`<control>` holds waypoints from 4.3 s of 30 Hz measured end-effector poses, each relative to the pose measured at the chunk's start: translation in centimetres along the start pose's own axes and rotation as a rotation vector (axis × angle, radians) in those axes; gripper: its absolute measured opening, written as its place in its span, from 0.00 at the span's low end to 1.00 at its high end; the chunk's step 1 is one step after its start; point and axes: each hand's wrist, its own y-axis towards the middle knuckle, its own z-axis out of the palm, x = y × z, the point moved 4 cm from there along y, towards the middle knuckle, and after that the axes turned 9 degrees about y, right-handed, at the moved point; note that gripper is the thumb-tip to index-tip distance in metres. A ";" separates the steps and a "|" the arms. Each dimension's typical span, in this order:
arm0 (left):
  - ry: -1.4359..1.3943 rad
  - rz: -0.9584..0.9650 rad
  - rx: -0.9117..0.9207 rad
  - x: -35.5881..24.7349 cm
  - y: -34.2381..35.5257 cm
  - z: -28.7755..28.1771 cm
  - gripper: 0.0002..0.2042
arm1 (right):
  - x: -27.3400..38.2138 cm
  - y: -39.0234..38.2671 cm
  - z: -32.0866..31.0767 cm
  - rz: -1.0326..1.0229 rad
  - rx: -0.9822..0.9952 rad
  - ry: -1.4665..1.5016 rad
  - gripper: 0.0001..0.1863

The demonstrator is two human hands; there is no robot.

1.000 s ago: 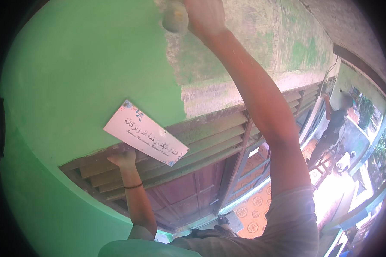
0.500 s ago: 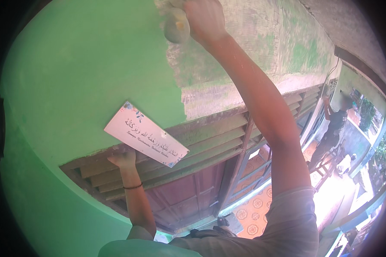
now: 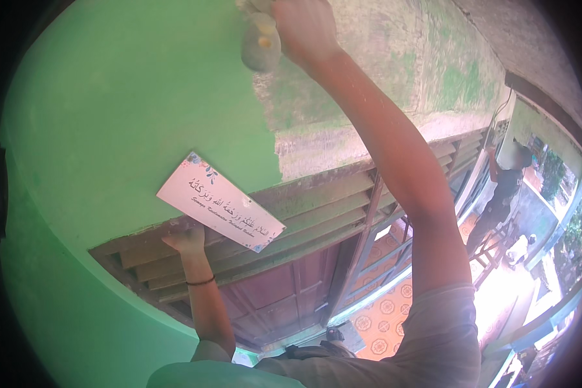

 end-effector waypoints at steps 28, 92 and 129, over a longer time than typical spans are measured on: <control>0.099 0.007 0.168 -0.2 1.8 -2.2 0.17 | 0.3 0.0 -0.5 -0.041 0.003 -0.020 0.11; 0.084 0.023 -0.168 0.3 -0.1 -0.4 0.28 | 0.2 1.4 0.7 -0.008 -0.025 -0.030 0.11; 0.068 0.003 0.163 0.5 -0.4 0.6 0.28 | -11.2 15.3 0.8 0.248 -0.183 0.044 0.06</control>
